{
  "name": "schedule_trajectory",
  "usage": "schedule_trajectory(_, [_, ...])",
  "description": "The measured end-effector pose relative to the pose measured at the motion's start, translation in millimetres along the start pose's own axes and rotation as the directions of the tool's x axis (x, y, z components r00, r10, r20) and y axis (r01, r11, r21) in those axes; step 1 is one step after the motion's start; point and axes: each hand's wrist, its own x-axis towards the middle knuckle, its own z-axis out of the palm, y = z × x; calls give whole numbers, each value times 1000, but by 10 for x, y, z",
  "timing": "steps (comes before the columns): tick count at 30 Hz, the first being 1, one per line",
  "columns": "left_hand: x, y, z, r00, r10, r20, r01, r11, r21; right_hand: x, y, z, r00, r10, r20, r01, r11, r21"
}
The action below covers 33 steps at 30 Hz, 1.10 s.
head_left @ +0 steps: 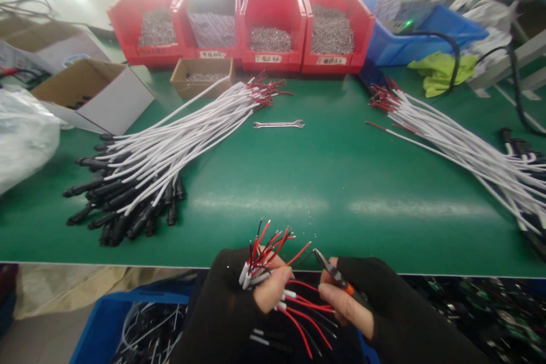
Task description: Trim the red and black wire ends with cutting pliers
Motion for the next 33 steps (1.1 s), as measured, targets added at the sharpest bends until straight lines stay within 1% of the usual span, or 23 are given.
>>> schedule_trajectory(1, [-1, 2, -1, 1000, -2, 3, 2, 1000, 1, 4, 9, -11, 1000, 9, 24, -9, 1000, -2])
schedule_trajectory(3, [-5, 14, 6, 1000, -10, -2, 10, 1000, 6, 8, 18, -18, 999, 37, 32, -36, 999, -6])
schedule_trajectory(5, [-10, 31, 20, 1000, -19, -18, 20, 1000, 20, 2, 13, -5, 999, 48, 2, -48, 999, -12])
schedule_trajectory(9, [-18, 55, 36, 999, -22, -40, 24, 998, 55, -19, -15, 47, 997, 25, -72, -25, 1000, 3])
schedule_trajectory(12, [-14, 53, 26, 1000, -9, -22, 10, 998, 69, -22, -32, 64, 996, 33, -85, -32, 999, 11])
schedule_trajectory(14, [-9, 45, 16, 1000, -4, -9, 5, 998, 67, -13, -37, 55, 996, 7, -87, -7, 1000, 6])
schedule_trajectory(17, [-4, 31, 4, 1000, -2, 7, 1, 998, 57, 11, -45, 24, 998, -9, -62, 9, 1000, -14])
schedule_trajectory(21, [-6, 18, -6, 1000, 16, 24, -18, 996, 89, 28, -74, -17, 997, 68, 23, -67, 997, -42])
schedule_trajectory(24, [-11, 19, -7, 999, 34, 21, -37, 991, 125, 25, -93, -33, 995, 87, 56, -83, 994, -72])
schedule_trajectory(30, [-18, 32, -2, 1000, -10, 1, 9, 989, 150, 28, -58, -71, 994, -6, 106, 13, 998, -69])
schedule_trajectory(32, [-19, 33, -1, 1000, -14, -2, 15, 989, 145, 19, -43, -77, 994, -56, 94, 64, 994, -88])
schedule_trajectory(33, [-18, 34, -1, 1000, -17, 0, 17, 990, 143, 12, -38, -75, 995, -70, 65, 77, 990, -116])
